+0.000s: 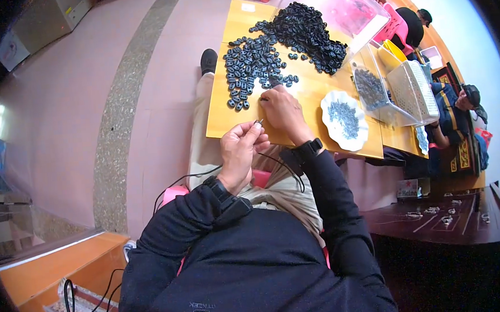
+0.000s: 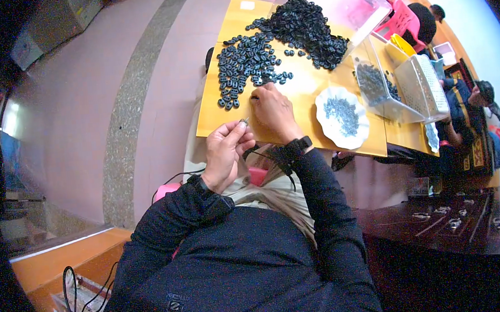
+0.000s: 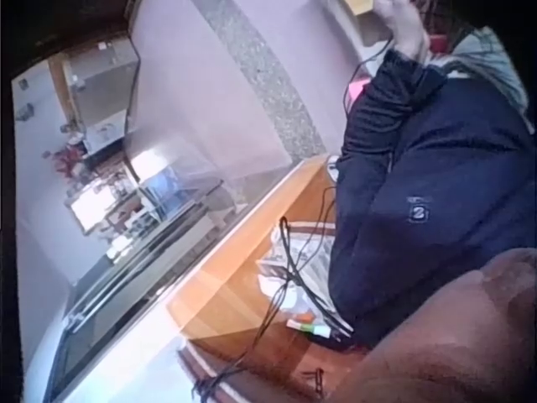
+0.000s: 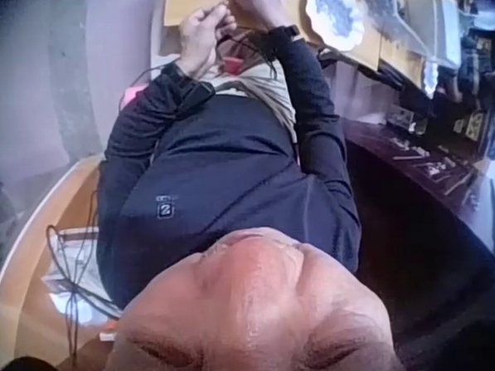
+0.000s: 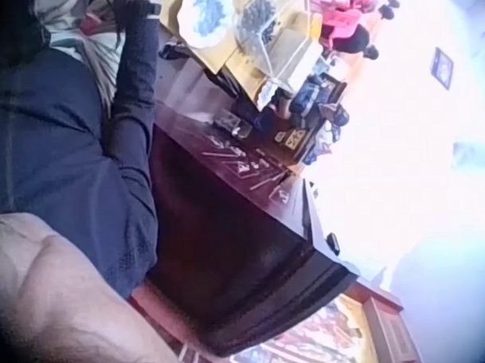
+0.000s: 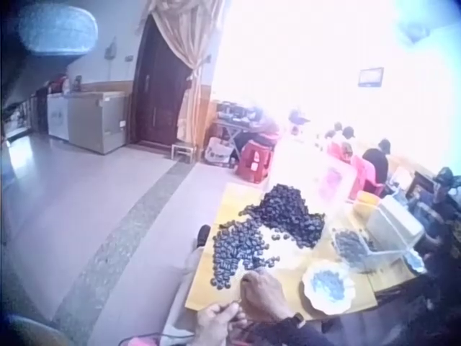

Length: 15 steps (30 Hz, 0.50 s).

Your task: The person picks up a plastic cord lock and a metal spring by hand, inserts the spring into the cord lock, and places the assembled unit into a white bowl.

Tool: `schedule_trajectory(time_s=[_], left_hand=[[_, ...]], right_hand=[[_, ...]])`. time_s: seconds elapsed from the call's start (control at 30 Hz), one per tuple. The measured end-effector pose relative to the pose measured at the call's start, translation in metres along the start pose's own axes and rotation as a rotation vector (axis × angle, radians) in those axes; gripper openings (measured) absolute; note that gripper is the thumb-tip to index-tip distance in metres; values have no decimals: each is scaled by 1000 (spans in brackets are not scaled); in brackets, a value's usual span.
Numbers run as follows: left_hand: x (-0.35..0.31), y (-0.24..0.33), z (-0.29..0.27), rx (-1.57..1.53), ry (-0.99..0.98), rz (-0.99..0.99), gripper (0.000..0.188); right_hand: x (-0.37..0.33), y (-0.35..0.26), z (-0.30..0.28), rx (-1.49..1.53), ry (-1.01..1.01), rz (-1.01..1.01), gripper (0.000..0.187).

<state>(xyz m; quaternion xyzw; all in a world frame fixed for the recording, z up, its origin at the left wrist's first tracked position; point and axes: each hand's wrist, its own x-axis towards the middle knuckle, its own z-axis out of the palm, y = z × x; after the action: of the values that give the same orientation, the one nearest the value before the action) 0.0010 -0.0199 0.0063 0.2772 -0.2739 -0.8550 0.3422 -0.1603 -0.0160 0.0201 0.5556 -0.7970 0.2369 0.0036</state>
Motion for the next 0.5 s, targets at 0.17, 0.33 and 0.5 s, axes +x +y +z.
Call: schedule_trajectory(time_s=[0.17, 0.33, 0.5], left_hand=[[-1, 0, 0, 15, -15, -1, 12], [-2, -2, 3, 22, -41, -19, 10], [-4, -5, 4, 32, -87, -55, 10]], right_hand=[[-18, 11, -11, 6, -75, 21, 19], [-38, 21, -25, -8, -149, 16, 24], [-54, 23, -31, 124, -84, -17, 24]])
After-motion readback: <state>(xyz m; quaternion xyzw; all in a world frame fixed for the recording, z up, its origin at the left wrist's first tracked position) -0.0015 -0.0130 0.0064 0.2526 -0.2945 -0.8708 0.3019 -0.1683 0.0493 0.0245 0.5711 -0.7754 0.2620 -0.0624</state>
